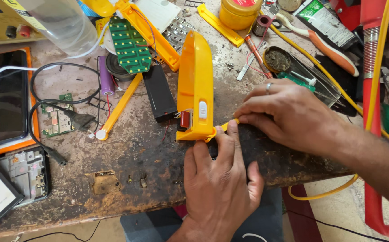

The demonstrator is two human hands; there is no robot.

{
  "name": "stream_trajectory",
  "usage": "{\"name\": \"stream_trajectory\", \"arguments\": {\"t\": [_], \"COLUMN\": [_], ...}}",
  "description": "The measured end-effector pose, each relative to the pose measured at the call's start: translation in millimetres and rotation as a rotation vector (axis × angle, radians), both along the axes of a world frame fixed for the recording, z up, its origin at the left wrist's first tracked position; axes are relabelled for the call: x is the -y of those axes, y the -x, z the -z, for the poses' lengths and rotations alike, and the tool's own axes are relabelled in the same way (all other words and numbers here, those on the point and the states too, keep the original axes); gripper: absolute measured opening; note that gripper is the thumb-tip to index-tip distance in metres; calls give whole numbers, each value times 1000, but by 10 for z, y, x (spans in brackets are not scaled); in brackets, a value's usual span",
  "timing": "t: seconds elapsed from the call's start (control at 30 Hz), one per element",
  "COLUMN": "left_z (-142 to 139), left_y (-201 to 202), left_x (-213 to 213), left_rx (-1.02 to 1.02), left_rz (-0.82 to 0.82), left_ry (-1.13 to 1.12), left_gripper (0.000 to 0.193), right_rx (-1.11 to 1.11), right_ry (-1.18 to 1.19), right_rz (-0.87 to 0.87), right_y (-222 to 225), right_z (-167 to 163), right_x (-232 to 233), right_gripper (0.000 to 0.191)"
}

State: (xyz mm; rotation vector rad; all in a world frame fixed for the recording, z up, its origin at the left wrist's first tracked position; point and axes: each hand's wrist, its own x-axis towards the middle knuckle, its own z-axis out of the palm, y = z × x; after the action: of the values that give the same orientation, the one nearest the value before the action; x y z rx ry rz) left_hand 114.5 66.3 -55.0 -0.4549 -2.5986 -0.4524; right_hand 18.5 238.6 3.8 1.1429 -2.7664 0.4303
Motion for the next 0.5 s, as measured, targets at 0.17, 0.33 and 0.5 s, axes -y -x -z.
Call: {"name": "stream_trajectory", "arguments": {"t": [0.17, 0.33, 0.5], "left_z": [15, 32, 36], "left_y": [3, 14, 8], "left_x": [10, 8, 19], "left_rx": [-11, -22, -5], "left_rz": [6, 12, 20], "left_ry": [-42, -65, -75], "left_gripper": [81, 79, 80], "right_rx": [154, 114, 248], "right_ry": [-135, -132, -114], "right_rz": [115, 93, 149], "right_y": [64, 24, 101], "right_z": [-121, -159, -177], "right_x": [104, 175, 182], "right_gripper": [20, 18, 17]}}
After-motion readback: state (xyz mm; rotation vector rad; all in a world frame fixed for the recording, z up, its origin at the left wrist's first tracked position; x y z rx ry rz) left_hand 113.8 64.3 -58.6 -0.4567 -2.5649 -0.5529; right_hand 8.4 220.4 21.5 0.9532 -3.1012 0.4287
